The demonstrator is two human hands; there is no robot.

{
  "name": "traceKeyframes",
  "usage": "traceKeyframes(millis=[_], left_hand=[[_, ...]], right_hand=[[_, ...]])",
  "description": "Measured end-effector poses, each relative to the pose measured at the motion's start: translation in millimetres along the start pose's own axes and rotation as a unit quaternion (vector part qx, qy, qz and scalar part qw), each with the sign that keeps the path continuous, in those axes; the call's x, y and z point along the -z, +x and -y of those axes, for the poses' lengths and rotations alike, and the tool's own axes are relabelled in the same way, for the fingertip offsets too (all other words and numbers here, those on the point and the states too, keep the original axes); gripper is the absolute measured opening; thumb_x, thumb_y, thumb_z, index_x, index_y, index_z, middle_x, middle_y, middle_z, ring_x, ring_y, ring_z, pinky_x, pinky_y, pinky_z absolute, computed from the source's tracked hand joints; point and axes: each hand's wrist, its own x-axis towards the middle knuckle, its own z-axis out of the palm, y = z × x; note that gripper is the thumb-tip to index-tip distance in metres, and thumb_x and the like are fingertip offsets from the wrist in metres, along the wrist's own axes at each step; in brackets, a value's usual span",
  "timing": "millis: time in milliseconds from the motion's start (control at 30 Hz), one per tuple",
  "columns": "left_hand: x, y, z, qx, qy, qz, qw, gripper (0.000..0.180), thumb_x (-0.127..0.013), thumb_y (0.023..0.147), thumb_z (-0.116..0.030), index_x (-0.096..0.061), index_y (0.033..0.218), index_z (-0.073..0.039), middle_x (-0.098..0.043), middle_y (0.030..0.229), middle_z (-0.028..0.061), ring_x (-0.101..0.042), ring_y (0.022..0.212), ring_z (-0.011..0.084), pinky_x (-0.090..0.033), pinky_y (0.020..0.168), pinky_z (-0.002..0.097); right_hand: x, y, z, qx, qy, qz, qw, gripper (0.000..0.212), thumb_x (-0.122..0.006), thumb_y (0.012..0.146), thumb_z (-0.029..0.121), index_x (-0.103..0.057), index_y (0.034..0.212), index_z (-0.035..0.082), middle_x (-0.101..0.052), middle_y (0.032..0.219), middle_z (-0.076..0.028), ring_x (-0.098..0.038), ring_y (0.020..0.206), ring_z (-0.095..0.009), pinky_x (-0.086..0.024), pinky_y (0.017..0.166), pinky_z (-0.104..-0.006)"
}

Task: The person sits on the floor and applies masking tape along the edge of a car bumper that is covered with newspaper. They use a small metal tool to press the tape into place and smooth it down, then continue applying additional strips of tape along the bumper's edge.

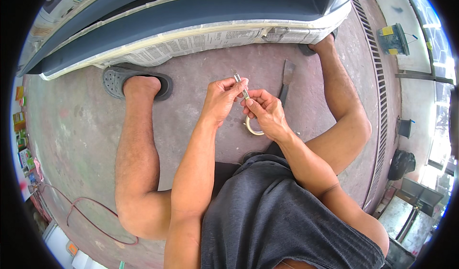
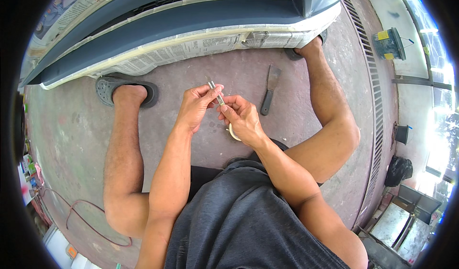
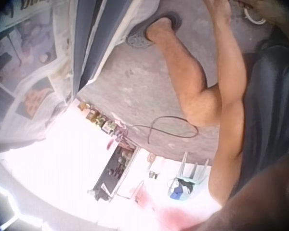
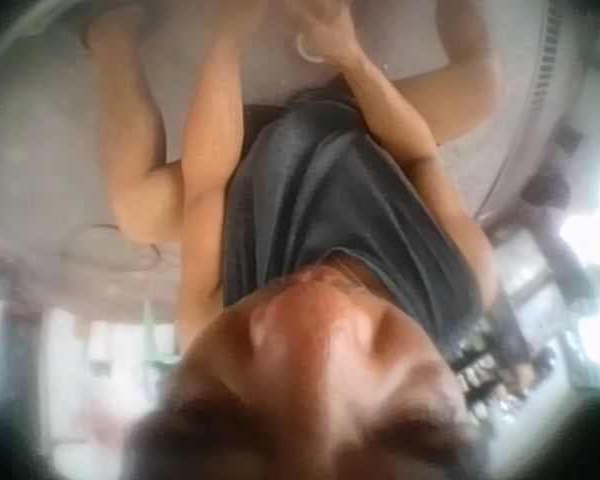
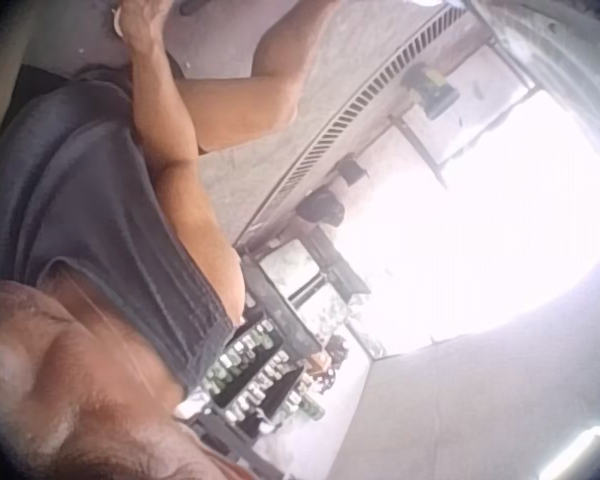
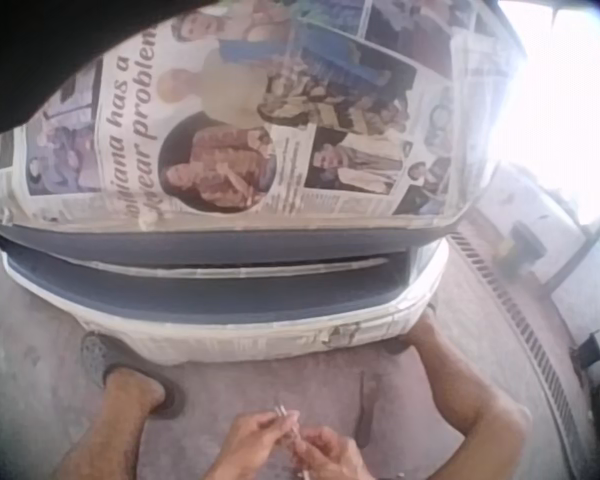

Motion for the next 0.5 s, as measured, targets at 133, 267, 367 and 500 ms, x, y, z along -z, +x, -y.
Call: traceKeyframes(millis=[133,267,367,500], left_hand=[[-1.1,-0.6,-1.9,-0.001,-0.002,-0.004,1.000,0.026,-0.076,0.095,-0.027,-0.078,0.104,-0.003,-0.070,0.088,0.0021,-0.053,0.076,0.0095,-0.048,0.076,0.0277],[-2.7,-1.5,-3.9,-0.002,-0.010,-0.012,1.000,0.025,-0.076,0.095,-0.026,-0.078,0.101,-0.002,-0.069,0.085,0.0022,-0.054,0.077,0.0095,-0.047,0.074,0.0276],[-4.2,-1.3,-4.6,-0.006,-0.020,-0.018,1.000,0.024,-0.076,0.095,-0.024,-0.076,0.095,0.000,-0.068,0.082,0.0024,-0.055,0.078,0.0097,-0.047,0.072,0.0278],[-4.5,-1.2,-6.0,-0.004,-0.025,-0.018,1.000,0.024,-0.076,0.095,-0.024,-0.076,0.094,0.000,-0.068,0.082,0.0025,-0.056,0.077,0.0099,-0.047,0.072,0.0276]], right_hand=[[2.4,-0.9,1.7,0.001,0.013,0.016,1.000,0.027,-0.060,0.105,0.011,-0.060,0.127,-0.004,-0.071,0.106,-0.008,-0.063,0.087,-0.010,-0.050,0.073,-0.0237],[3.3,-2.3,5.6,-0.002,0.019,0.031,0.999,0.028,-0.060,0.105,0.012,-0.060,0.129,-0.002,-0.071,0.106,-0.007,-0.064,0.089,-0.010,-0.049,0.073,-0.0224],[4.8,-2.4,6.0,-0.002,0.025,0.040,0.999,0.028,-0.060,0.105,0.012,-0.060,0.130,-0.002,-0.071,0.106,-0.007,-0.064,0.089,-0.010,-0.050,0.074,-0.0224],[6.9,-0.3,1.1,0.008,0.039,0.047,0.998,0.028,-0.061,0.105,0.012,-0.060,0.129,-0.002,-0.071,0.108,-0.007,-0.065,0.091,-0.011,-0.052,0.077,-0.0241]])
